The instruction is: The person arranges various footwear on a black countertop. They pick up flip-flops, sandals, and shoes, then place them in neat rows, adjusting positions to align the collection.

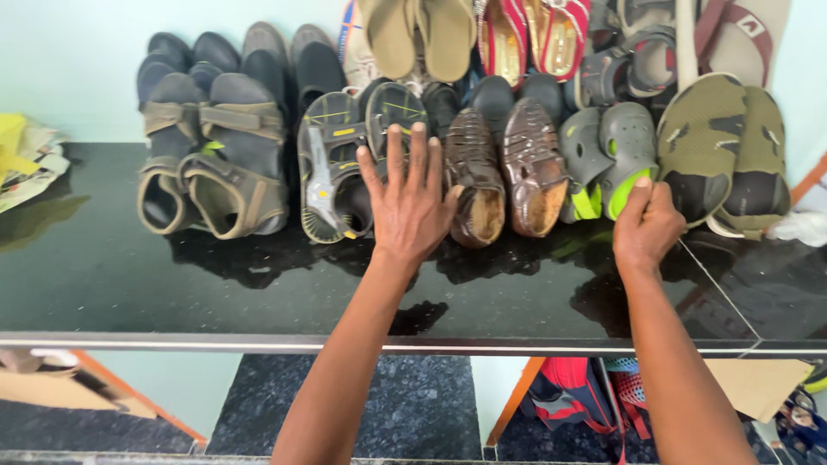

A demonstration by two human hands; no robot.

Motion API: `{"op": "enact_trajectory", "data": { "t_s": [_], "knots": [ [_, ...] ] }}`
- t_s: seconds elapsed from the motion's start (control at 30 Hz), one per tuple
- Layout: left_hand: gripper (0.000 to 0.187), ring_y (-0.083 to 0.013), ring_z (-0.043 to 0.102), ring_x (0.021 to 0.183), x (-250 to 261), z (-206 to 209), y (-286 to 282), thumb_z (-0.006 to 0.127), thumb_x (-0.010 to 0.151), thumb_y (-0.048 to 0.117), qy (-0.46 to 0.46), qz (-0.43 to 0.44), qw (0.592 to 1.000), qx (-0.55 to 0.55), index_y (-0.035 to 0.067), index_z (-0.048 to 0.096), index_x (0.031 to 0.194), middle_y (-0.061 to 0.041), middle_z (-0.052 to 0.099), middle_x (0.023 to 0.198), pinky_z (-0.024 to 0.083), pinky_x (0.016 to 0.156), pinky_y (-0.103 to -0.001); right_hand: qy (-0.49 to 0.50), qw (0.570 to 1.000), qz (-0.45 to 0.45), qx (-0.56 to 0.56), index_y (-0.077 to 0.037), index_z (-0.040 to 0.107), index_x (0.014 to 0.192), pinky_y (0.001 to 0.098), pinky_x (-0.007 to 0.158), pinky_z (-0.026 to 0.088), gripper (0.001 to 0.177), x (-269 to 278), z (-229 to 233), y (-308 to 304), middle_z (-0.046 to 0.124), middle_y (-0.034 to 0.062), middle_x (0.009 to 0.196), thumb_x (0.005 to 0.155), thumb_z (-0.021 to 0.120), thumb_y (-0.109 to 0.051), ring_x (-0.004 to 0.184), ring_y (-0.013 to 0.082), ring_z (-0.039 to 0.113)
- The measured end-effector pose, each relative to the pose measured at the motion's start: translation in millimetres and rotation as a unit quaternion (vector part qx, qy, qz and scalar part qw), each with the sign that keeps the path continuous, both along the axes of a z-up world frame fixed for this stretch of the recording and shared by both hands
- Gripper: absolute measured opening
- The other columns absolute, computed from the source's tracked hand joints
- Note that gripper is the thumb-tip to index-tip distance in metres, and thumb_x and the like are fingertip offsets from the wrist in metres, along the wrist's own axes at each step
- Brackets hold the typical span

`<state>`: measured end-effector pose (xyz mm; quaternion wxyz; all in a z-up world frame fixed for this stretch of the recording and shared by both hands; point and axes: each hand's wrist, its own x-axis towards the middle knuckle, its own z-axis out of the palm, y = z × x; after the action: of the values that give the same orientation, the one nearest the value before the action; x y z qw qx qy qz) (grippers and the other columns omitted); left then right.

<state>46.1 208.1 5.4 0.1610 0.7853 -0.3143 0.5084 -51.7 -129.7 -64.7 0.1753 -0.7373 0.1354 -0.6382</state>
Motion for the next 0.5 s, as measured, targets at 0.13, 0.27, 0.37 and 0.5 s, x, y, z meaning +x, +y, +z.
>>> {"op": "enact_trajectory", "data": {
  "t_s": [0.13,0.27,0.37,0.5],
  "knots": [
    [0.071,-0.0427,0.023,0.154,1.8,-13.4,41.6,0.066,0.095,0.047,0.037,0.012,0.999,-0.018,0.004,0.052,0.150,-0.017,0.037,0.163,0.009,0.120,-0.074,-0.019,0.997,0.073,-0.027,-0.001,0.058,0.091,0.0432,0.062,0.045,0.029,-9.3,7.6,42.6,0.061,0.0159,0.075,0.116,0.057,-0.017,0.064,0.0293,0.059],
    [0.067,-0.0444,0.022,0.154,9.6,-29.5,67.8,0.059,0.100,0.044,0.076,0.016,0.995,-0.057,0.004,0.045,0.152,-0.018,0.034,0.164,0.009,0.120,-0.073,0.017,0.989,0.148,-0.010,-0.001,0.065,0.095,0.0369,0.057,0.044,0.019,-12.5,20.4,129.3,0.059,0.0116,0.068,0.108,0.061,-0.013,0.057,0.0219,0.056],
    [0.066,-0.0454,0.022,0.154,18.5,-41.1,82.5,0.056,0.103,0.042,0.091,0.024,0.992,-0.087,0.004,0.041,0.156,-0.019,0.032,0.166,0.010,0.120,-0.071,0.000,0.971,0.217,-0.101,-0.004,0.069,0.104,0.0351,0.063,0.052,0.006,-6.1,34.6,204.7,0.068,0.0106,0.081,0.103,0.066,-0.009,0.069,0.0207,0.068],
    [0.065,-0.0464,0.022,0.153,34.9,-53.5,98.2,0.055,0.105,0.039,0.121,0.030,0.985,-0.118,0.004,0.038,0.157,-0.020,0.031,0.166,0.012,0.120,-0.071,0.059,0.964,0.231,-0.120,-0.005,0.070,0.113,0.0379,0.068,0.055,0.014,14.1,47.0,268.4,0.071,0.0116,0.100,0.099,0.066,-0.007,0.080,0.0251,0.071]
  ]
}}
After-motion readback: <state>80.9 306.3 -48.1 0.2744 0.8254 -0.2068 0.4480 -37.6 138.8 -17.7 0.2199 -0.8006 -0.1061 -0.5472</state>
